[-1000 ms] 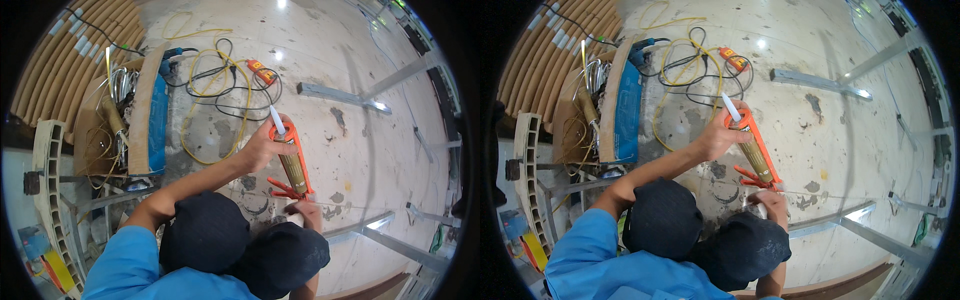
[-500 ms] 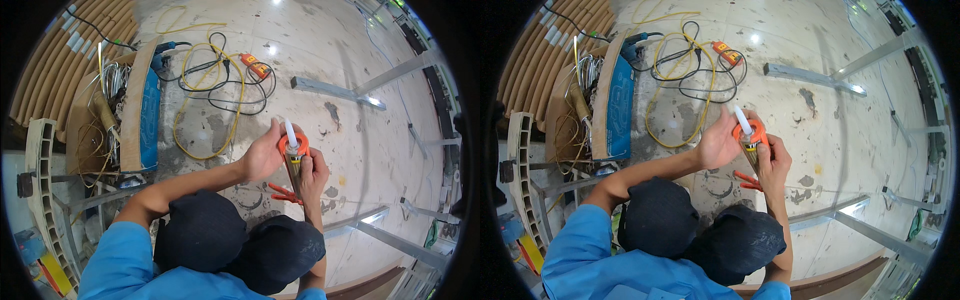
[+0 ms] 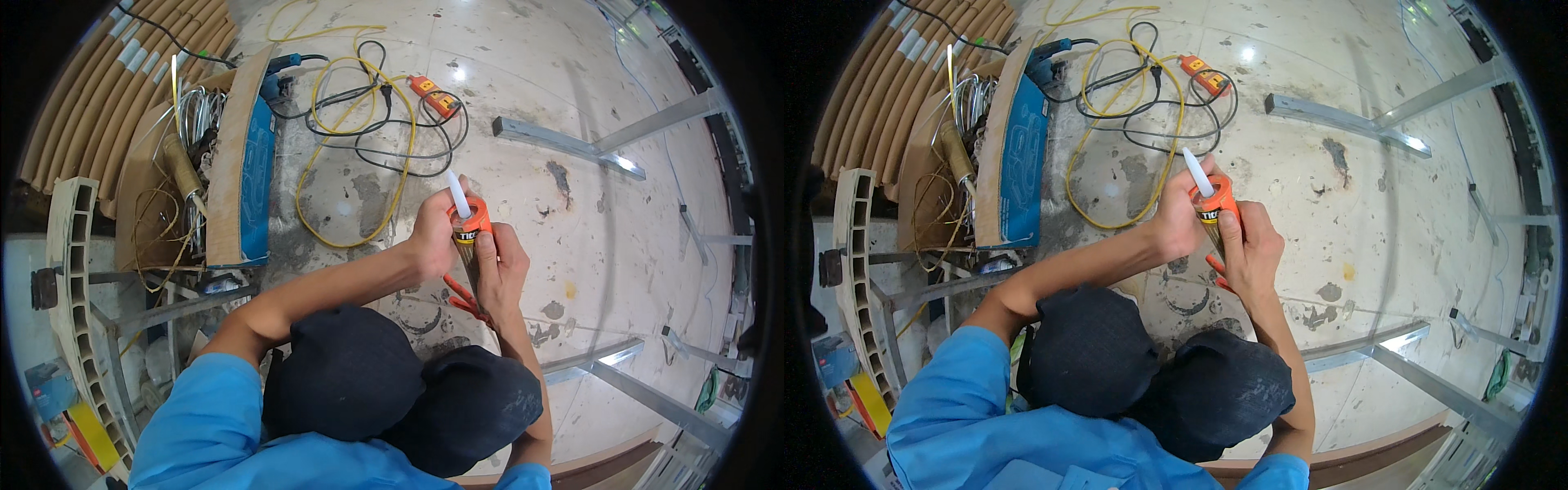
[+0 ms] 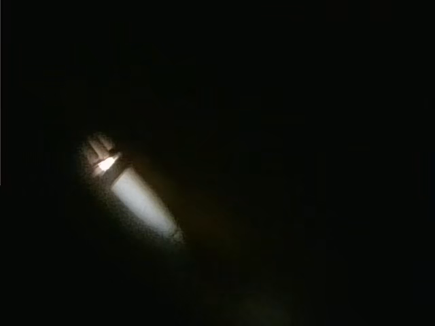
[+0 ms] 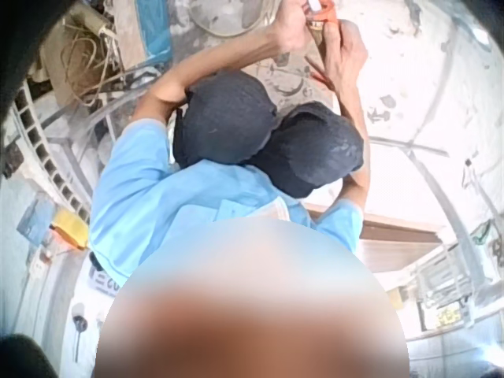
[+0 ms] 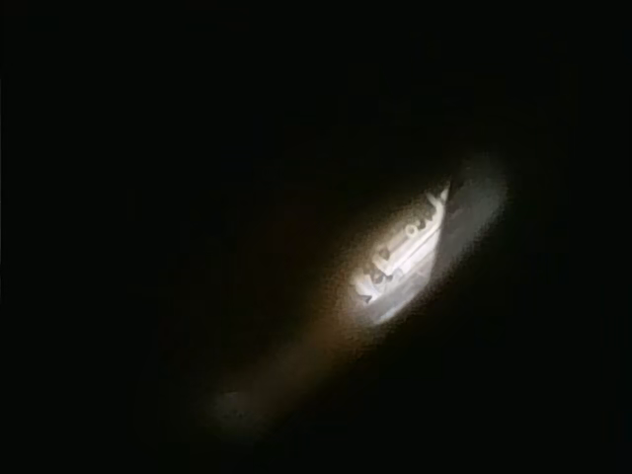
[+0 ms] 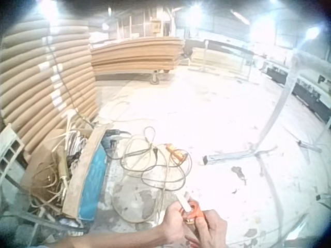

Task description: The person kneels on the floor and loads a new adhesive cartridge into a red caulking gun. They remove the old cartridge, insert the new one, and adjust the plunger and nozzle. The person briefly stands to open a cabinet and retrieve another cartridge before returning to the floor to continue loading.

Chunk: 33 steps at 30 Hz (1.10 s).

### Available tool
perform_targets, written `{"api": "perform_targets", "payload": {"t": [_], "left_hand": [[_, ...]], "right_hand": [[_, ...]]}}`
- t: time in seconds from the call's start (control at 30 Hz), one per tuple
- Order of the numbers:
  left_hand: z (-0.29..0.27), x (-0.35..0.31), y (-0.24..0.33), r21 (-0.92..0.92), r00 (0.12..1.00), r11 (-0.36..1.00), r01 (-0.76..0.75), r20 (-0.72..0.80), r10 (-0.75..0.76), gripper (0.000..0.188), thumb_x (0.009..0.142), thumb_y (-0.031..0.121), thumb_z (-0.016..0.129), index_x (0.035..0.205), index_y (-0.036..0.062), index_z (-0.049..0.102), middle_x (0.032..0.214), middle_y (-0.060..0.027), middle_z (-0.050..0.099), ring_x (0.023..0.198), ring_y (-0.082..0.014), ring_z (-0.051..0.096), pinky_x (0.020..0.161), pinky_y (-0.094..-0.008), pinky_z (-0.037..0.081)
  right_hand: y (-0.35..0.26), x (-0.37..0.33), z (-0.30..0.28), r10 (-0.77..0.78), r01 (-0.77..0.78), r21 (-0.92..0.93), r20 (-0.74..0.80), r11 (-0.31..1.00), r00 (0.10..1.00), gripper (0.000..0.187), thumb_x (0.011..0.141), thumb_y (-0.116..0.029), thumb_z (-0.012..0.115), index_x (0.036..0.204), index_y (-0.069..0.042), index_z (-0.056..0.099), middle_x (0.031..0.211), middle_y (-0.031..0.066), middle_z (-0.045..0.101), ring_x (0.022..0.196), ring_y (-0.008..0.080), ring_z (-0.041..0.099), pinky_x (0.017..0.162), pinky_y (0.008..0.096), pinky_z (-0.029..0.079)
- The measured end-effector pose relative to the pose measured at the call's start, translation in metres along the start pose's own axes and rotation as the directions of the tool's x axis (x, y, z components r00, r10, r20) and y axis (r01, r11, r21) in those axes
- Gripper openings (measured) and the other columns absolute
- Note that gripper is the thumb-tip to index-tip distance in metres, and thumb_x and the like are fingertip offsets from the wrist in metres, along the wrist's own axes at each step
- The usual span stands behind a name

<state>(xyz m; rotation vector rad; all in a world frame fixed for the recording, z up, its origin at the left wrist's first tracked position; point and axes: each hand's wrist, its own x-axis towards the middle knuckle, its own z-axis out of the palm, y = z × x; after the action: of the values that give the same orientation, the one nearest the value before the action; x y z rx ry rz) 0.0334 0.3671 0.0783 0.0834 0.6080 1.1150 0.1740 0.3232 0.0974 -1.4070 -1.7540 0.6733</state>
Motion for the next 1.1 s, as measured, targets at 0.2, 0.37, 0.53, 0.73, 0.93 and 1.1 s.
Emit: {"api": "perform_targets", "payload": {"t": [0.2, 0.37, 0.53, 0.73, 0.93, 1.1], "left_hand": [[0.009, -0.002, 0.004, 0.095, 0.988, 0.984, 0.151, 0.007, -0.152, 0.037, 0.105, 0.038, 0.056, 0.076, 0.0148, 0.055, 0.070, 0.0047, 0.053, 0.067, -0.0110, 0.049, 0.067, -0.0297, 0.039], [0.020, -0.006, 0.002, 0.135, 0.974, 0.966, 0.219, -0.084, -0.209, 0.040, 0.105, 0.038, 0.057, 0.072, 0.0156, 0.054, 0.066, 0.0055, 0.051, 0.063, -0.0109, 0.047, 0.065, -0.0294, 0.037], [0.017, -0.002, 0.003, 0.143, 0.969, 0.959, 0.244, -0.065, -0.237, 0.039, 0.105, 0.038, 0.057, 0.073, 0.0152, 0.055, 0.066, 0.0051, 0.051, 0.063, -0.0111, 0.047, 0.064, -0.0296, 0.038], [0.012, 0.001, -0.002, 0.120, 0.967, 0.963, 0.242, -0.116, -0.228, 0.037, 0.104, 0.037, 0.058, 0.075, 0.0146, 0.056, 0.067, 0.0044, 0.052, 0.062, -0.0118, 0.048, 0.064, -0.0295, 0.039], [0.016, -0.007, -0.006, 0.068, 0.970, 0.978, 0.195, -0.163, -0.182, 0.035, 0.104, 0.038, 0.058, 0.078, 0.0139, 0.058, 0.073, 0.0027, 0.058, 0.070, -0.0132, 0.054, 0.070, -0.0338, 0.043], [0.006, -0.015, -0.007, 0.012, 0.977, 0.988, 0.151, 0.153, -0.151, 0.042, 0.106, 0.049, 0.051, 0.109, 0.0092, 0.064, 0.096, -0.0024, 0.065, 0.096, -0.0156, 0.062, 0.095, -0.0329, 0.046]], "right_hand": [[0.004, -0.010, -0.003, -0.077, 0.076, -0.043, -0.020, 0.996, 0.997, 0.025, 0.103, -0.026, 0.060, 0.095, -0.003, 0.062, 0.080, 0.0165, 0.058, 0.065, 0.0352, 0.059, 0.058, 0.0417, 0.046], [0.005, -0.017, -0.004, -0.075, 0.070, -0.090, -0.047, 0.993, 0.996, 0.023, 0.103, -0.023, 0.062, 0.092, -0.003, 0.061, 0.080, 0.0164, 0.058, 0.063, 0.0356, 0.058, 0.056, 0.0422, 0.045], [0.004, -0.019, -0.002, -0.046, 0.043, -0.058, -0.049, 0.997, 0.998, 0.025, 0.103, -0.024, 0.062, 0.092, -0.002, 0.060, 0.077, 0.0171, 0.057, 0.062, 0.0362, 0.058, 0.056, 0.0426, 0.045], [0.006, -0.021, 0.003, -0.030, 0.029, -0.017, -0.053, 0.999, 0.998, 0.031, 0.107, -0.026, 0.054, 0.092, 0.000, 0.060, 0.070, 0.0128, 0.054, 0.062, 0.0210, 0.051, 0.060, 0.0350, 0.042], [0.015, -0.022, 0.004, 0.067, -0.062, 0.146, -0.028, 0.987, 0.997, 0.032, 0.109, -0.025, 0.051, 0.092, 0.001, 0.061, 0.072, 0.0043, 0.055, 0.067, 0.0109, 0.048, 0.060, 0.0319, 0.041], [0.024, -0.018, -0.004, 0.123, -0.109, 0.281, -0.030, 0.953, 0.992, 0.036, 0.110, -0.028, 0.049, 0.092, 0.001, 0.062, 0.075, 0.0013, 0.056, 0.073, 0.0074, 0.046, 0.064, 0.0288, 0.041]]}}
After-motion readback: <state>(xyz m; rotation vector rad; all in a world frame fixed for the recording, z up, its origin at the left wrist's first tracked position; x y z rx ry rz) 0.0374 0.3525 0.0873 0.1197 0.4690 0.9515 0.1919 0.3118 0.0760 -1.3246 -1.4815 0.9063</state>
